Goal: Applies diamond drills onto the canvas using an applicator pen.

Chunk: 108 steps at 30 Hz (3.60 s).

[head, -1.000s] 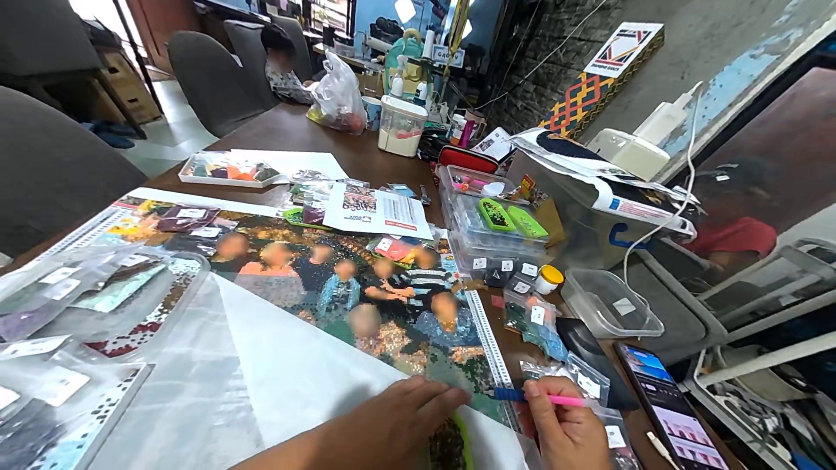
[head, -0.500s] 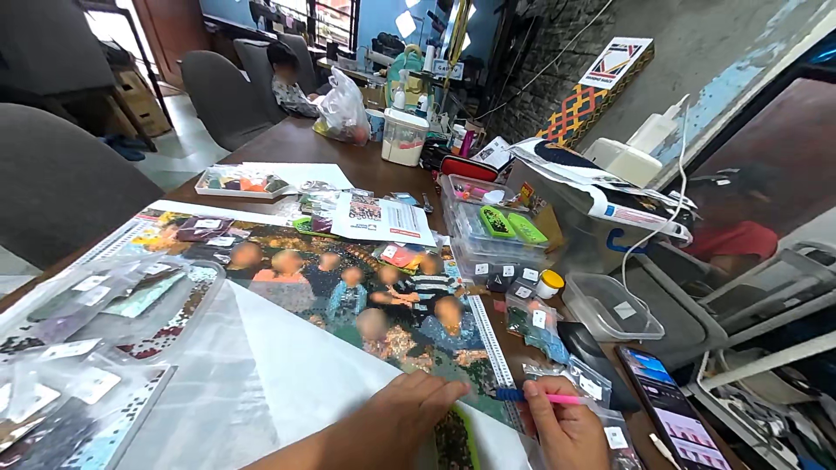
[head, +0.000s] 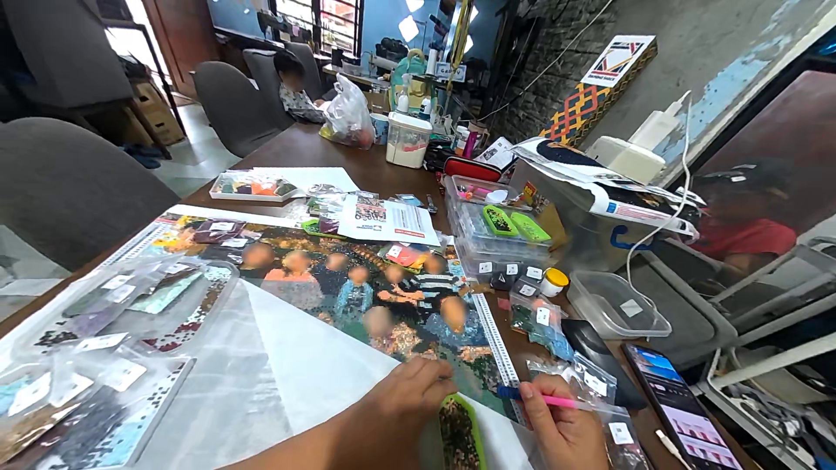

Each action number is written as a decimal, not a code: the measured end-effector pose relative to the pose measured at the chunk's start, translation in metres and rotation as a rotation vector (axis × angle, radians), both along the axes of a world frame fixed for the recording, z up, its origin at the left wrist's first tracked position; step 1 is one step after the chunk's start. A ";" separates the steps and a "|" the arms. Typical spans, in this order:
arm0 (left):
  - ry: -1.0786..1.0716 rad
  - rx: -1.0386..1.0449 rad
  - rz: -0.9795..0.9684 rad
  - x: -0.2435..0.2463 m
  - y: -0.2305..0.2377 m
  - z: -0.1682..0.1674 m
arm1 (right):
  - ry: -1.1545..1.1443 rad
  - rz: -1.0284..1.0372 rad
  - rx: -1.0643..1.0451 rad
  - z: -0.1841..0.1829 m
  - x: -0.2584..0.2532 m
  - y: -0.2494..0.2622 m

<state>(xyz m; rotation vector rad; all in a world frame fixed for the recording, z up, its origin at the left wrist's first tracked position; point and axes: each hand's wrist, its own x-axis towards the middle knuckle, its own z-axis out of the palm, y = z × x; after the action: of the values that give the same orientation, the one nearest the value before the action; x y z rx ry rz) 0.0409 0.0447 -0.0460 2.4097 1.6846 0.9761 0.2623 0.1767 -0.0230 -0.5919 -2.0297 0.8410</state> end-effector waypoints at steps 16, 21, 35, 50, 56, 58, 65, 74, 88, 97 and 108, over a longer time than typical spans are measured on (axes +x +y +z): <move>-0.084 -0.158 -0.062 -0.003 -0.001 0.014 | 0.090 0.345 -0.115 0.039 -0.034 0.014; -0.088 -0.165 -0.064 -0.003 -0.001 0.014 | 0.076 0.310 0.029 0.010 -0.043 -0.002; -0.059 -0.170 -0.064 -0.002 0.001 0.014 | 0.010 0.231 0.173 0.006 -0.042 -0.003; -0.053 -0.197 -0.054 -0.001 0.000 0.015 | -0.028 0.273 0.193 0.003 -0.042 -0.003; -0.050 -0.202 -0.056 -0.001 0.001 0.015 | -0.029 0.269 0.187 0.004 -0.042 -0.005; -0.048 -0.204 -0.058 -0.001 0.001 0.015 | -0.015 0.266 0.175 0.004 -0.042 -0.004; -0.030 -0.170 -0.055 -0.001 0.002 0.013 | 0.018 0.257 0.053 0.008 -0.039 -0.001; -0.023 -0.057 -0.019 0.000 0.005 0.003 | 0.051 0.157 -0.124 0.027 -0.018 0.032; -0.009 -0.161 -0.036 -0.001 -0.001 0.011 | 0.028 0.097 -0.097 0.007 -0.014 0.038; -0.046 -0.206 -0.046 -0.001 -0.002 0.014 | 0.021 0.092 -0.087 0.005 -0.017 0.038; -0.064 -0.212 -0.058 -0.001 -0.002 0.014 | 0.004 0.095 -0.081 0.004 -0.017 0.038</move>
<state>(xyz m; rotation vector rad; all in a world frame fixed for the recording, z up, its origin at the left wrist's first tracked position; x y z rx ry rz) 0.0399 0.0423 -0.0315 2.2543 1.5978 0.8125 0.2455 0.2150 -0.0194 -0.5411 -2.0413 0.9835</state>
